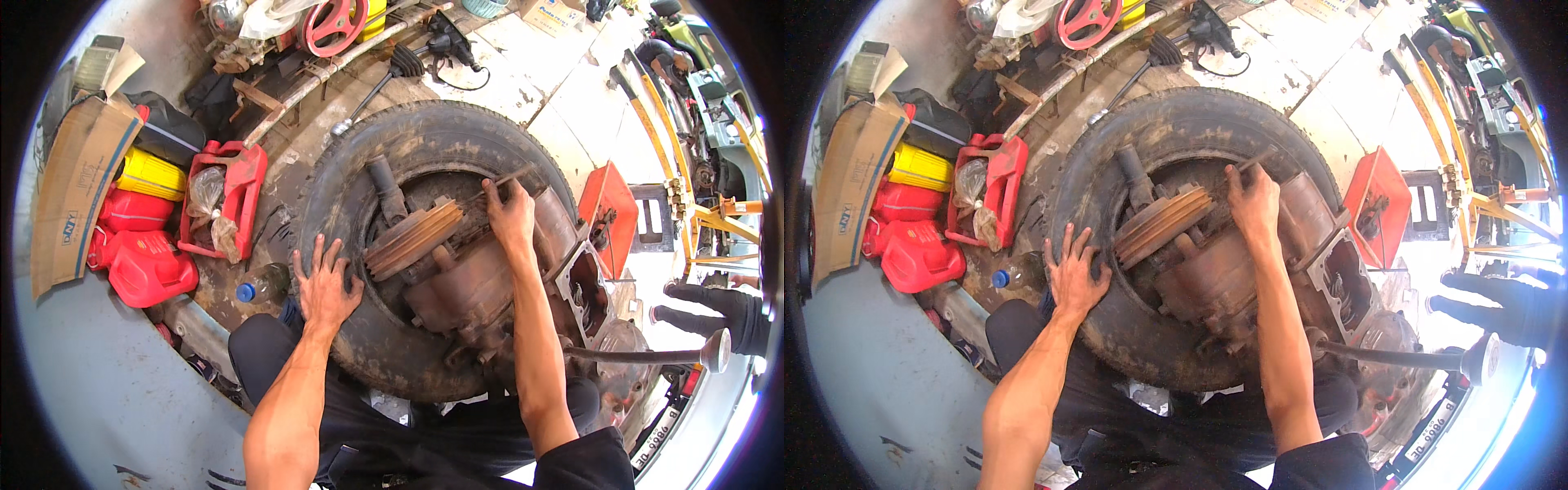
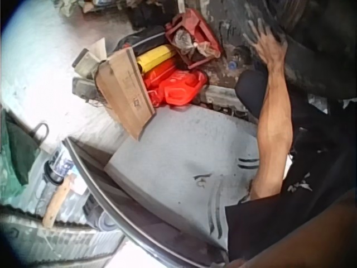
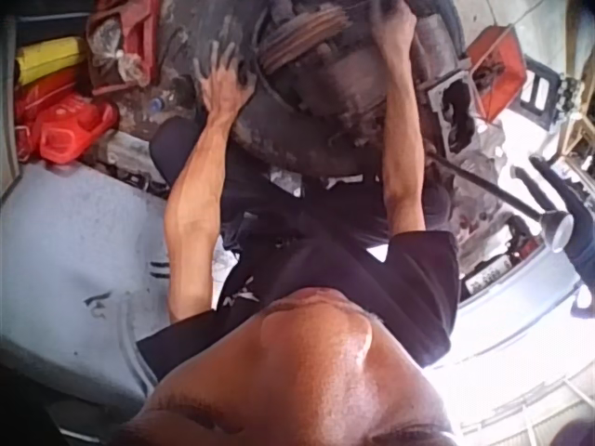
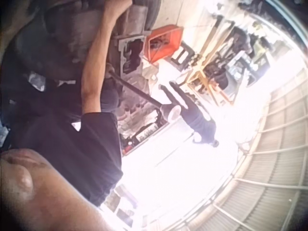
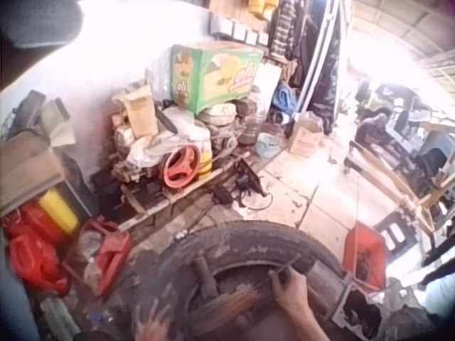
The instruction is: The person sits on the floor and uses a wrench to loosen and remove bolts from a small engine. They then use a screwdriver to pry and remove a component from the engine block. Finally, they use a brush to clean the exposed internal parts of the engine.
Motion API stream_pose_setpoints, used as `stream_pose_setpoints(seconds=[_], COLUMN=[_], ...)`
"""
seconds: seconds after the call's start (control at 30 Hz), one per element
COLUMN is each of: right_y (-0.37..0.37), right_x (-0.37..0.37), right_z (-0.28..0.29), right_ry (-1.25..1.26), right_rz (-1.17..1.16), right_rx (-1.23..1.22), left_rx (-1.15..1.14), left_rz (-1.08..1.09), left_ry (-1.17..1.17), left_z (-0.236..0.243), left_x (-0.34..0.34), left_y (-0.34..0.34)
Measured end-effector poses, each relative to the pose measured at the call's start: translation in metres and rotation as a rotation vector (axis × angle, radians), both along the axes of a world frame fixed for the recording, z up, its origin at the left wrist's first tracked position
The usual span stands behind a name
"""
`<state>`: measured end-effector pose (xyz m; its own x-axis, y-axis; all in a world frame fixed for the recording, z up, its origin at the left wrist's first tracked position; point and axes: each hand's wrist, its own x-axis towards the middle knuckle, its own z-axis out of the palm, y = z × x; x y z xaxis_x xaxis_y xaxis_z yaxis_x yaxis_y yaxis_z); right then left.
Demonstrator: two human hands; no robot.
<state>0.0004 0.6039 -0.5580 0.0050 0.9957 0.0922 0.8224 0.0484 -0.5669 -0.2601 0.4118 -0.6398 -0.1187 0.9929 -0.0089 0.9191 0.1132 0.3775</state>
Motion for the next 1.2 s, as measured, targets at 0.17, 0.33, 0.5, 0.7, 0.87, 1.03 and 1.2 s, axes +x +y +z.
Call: stream_pose_setpoints(seconds=[0.17,0.33,0.5,0.7,0.87,1.03,1.2], right_y=[-0.001,-0.008,-0.022,0.0,-0.023,-0.004,-0.023], right_x=[0.0,0.007,0.008,0.008,-0.003,0.014,0.004], right_z=[0.006,0.008,-0.007,-0.008,0.002,-0.004,0.007], right_ry=[0.438,0.101,0.606,0.076,0.619,0.188,0.185], right_rz=[-0.045,-0.097,-0.115,-0.092,-0.014,-0.067,0.024], right_rx=[-0.159,-0.106,-0.256,-0.029,-0.316,-0.058,-0.159], left_rx=[-0.003,-0.009,-0.008,-0.045,0.025,0.009,0.021], left_rz=[0.009,0.008,0.001,0.001,0.004,-0.001,0.005], left_ry=[0.008,0.013,0.021,0.009,0.008,-0.002,-0.001], left_z=[0.002,0.001,-0.001,-0.003,0.001,0.0,-0.003], left_x=[0.0,0.001,0.0,0.0,-0.001,0.001,-0.001], left_y=[-0.001,-0.001,-0.001,-0.001,-0.002,0.0,-0.001])
